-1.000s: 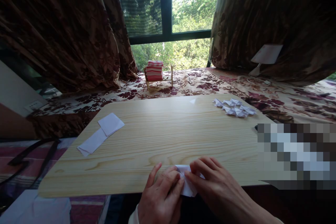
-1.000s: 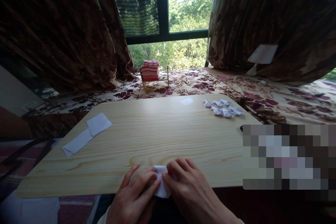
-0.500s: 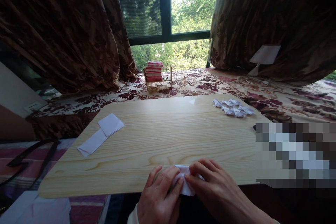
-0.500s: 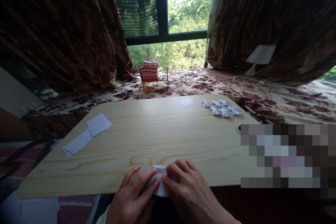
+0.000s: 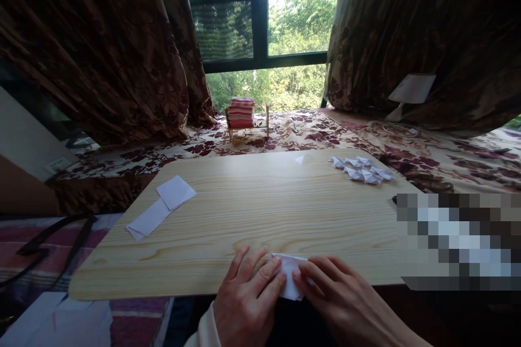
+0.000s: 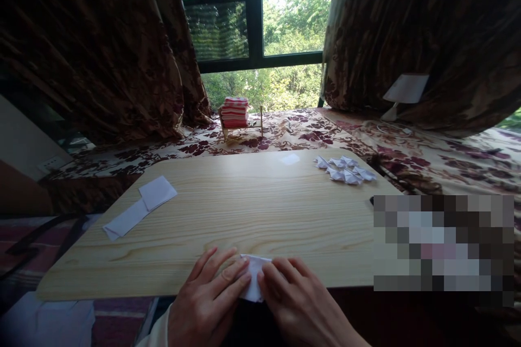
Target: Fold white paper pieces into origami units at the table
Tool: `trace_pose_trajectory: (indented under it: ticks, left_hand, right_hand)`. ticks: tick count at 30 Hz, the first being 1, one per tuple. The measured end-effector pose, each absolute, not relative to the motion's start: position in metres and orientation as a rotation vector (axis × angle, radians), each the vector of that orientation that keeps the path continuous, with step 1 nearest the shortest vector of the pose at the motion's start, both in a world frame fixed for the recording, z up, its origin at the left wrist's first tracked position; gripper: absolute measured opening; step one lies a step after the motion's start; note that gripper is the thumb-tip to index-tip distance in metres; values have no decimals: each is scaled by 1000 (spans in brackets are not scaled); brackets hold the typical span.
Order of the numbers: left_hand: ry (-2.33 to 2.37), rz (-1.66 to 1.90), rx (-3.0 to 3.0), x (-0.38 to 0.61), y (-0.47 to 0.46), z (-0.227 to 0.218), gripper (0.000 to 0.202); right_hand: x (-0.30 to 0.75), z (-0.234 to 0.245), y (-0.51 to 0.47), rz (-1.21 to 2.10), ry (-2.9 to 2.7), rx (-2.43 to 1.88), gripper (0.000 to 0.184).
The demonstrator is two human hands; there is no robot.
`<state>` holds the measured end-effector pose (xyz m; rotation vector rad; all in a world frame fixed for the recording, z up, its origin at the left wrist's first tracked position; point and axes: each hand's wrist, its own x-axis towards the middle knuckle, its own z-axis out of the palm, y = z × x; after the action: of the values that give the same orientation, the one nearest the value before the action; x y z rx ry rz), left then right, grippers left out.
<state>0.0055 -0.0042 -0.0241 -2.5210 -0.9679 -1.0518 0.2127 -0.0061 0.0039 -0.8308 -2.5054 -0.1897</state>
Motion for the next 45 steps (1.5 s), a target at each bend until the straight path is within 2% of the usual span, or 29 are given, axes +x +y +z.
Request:
trace_pose_trajectory:
  ticks: [6,10,12,15,25,30,36,40,45]
  left_hand:
    - [-915,-1083,-2431,13,-4,-27,32]
    - [-933,-949,-2466,15,-6,-27,34]
    - [-953,-992,-2456,16,-7,-30,36]
    - [-1003,-1054,-2463,15,-7,-34,39]
    - [-1050,-942,-2601,9,-9,-22,41]
    - [-1042,-904,-2605,8,-9,-22,41]
    - [-1014,-995,-2497,10,-9,-29,38]
    - [-995,-1045,-2468,9,-6,-34,36]
    - [-949,-1007,-2509,6,-4,-34,35]
  right_hand:
    - [229,9,0,-59,-2550,-999,22]
    - [216,7,5,-159,-2519,-1085,38]
    - [207,3,5,-240,-2488,-1137,42]
    - [199,0,2,-258,-2477,-1176,42]
    - [214,3,-3,-285,-2509,-1240,36]
    - [233,1,-2,-344,-2496,-1302,40]
    - [249,30,9,43,-2454,-1362,33]
    - [227,34,4,149,-2438,-1048,30]
    - [209,21,4,143,-2527,-1006,18]
